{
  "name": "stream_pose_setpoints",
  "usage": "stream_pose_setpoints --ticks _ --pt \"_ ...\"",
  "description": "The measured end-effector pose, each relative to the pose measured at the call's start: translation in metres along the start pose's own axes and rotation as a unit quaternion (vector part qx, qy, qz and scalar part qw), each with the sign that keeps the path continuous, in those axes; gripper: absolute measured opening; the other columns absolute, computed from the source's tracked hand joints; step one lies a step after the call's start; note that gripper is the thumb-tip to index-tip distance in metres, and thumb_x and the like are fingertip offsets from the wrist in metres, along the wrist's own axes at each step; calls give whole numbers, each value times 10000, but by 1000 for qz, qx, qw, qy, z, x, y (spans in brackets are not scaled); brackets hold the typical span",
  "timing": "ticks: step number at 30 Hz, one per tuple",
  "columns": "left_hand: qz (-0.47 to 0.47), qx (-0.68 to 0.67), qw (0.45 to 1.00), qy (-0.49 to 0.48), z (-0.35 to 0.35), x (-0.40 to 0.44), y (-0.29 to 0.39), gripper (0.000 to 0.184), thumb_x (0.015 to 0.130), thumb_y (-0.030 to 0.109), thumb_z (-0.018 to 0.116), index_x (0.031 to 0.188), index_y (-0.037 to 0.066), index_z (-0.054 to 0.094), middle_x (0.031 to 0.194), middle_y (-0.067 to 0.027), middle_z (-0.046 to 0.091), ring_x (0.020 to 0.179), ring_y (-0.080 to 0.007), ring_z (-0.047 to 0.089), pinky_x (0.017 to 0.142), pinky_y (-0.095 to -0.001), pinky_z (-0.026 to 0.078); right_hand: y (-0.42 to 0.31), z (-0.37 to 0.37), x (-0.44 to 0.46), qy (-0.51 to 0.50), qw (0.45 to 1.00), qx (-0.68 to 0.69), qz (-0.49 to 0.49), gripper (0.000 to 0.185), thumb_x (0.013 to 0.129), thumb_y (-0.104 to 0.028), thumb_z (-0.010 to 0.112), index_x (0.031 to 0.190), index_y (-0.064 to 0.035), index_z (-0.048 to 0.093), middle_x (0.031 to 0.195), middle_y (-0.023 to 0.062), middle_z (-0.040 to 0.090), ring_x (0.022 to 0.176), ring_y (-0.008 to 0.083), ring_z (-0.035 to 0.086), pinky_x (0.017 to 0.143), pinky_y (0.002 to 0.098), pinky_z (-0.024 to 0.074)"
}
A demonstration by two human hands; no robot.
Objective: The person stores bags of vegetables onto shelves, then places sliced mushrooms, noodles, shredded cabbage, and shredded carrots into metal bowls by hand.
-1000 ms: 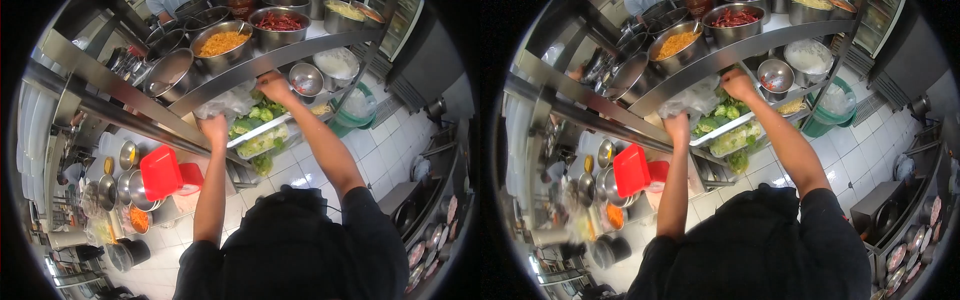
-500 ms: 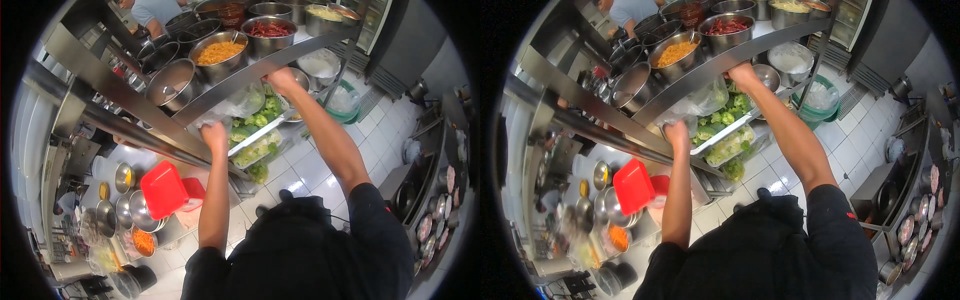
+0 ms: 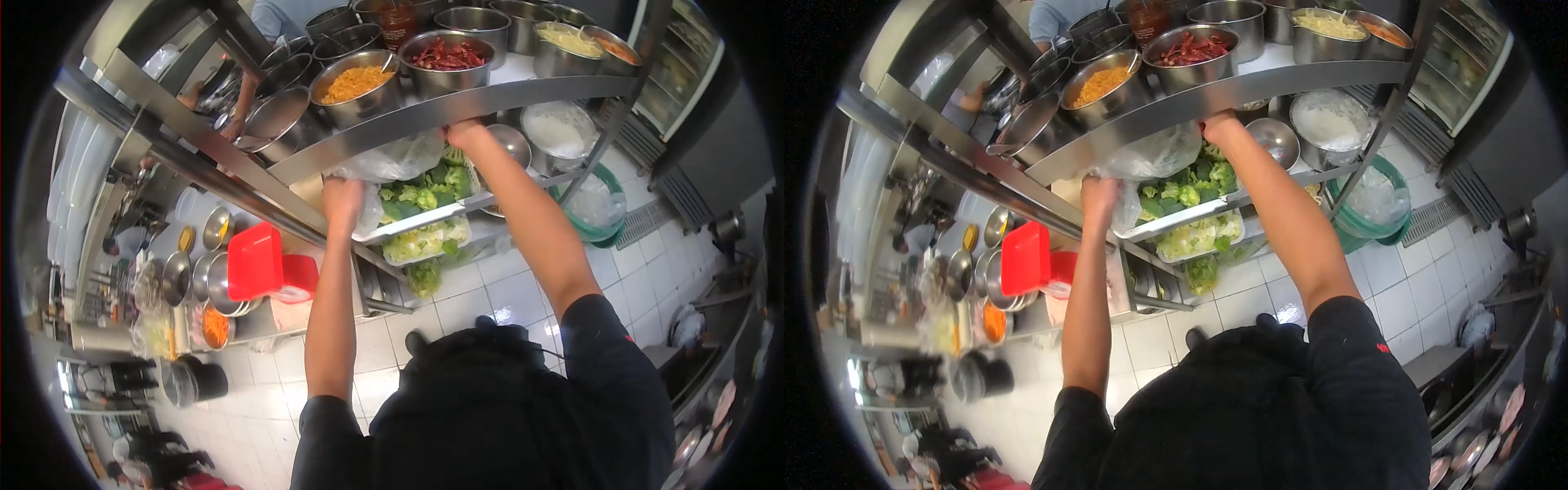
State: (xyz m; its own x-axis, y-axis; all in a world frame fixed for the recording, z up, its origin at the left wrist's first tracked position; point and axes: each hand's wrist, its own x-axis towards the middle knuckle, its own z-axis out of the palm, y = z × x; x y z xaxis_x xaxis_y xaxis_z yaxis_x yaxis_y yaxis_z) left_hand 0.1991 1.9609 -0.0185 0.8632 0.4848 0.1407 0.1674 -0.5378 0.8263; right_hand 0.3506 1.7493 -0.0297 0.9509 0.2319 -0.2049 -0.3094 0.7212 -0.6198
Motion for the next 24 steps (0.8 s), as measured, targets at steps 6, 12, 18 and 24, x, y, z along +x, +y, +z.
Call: stream_pose_setpoints --ticks 6,12,18,24 --pt "-81 -153 985 -9 6 -24 16 221 732 160 506 822 -24 590 747 -164 613 697 -291 596 612 -374 468 -3 -11 -2 -75 995 35 55 155 841 -235 593 938 -133 526 908 7 573 831 154 546 696 318 466" --pt "-287 -551 782 -39 1 -14 0 327 754 73 400 1046 -67 448 999 -237 558 874 -360 580 794 -440 506 6 -23 -15 -206 954 -217 -4 266 821 -226 598 1032 -78 532 991 61 588 899 209 556 777 364 461" --pt "-291 -534 792 -52 -1 -24 -2 255 757 104 422 964 -33 481 920 -198 571 819 -328 581 739 -422 509 24 -1 -13 -122 764 -621 -128 494 772 -259 611 1177 -2 491 1122 134 566 1006 259 524 853 352 420" --pt "-283 -522 803 -39 -10 -29 -4 189 758 92 460 911 -8 510 871 -146 576 772 -278 587 705 -381 513 31 4 17 -121 845 -490 -178 371 823 -216 576 1113 6 510 1143 125 533 1033 221 482 851 332 402"
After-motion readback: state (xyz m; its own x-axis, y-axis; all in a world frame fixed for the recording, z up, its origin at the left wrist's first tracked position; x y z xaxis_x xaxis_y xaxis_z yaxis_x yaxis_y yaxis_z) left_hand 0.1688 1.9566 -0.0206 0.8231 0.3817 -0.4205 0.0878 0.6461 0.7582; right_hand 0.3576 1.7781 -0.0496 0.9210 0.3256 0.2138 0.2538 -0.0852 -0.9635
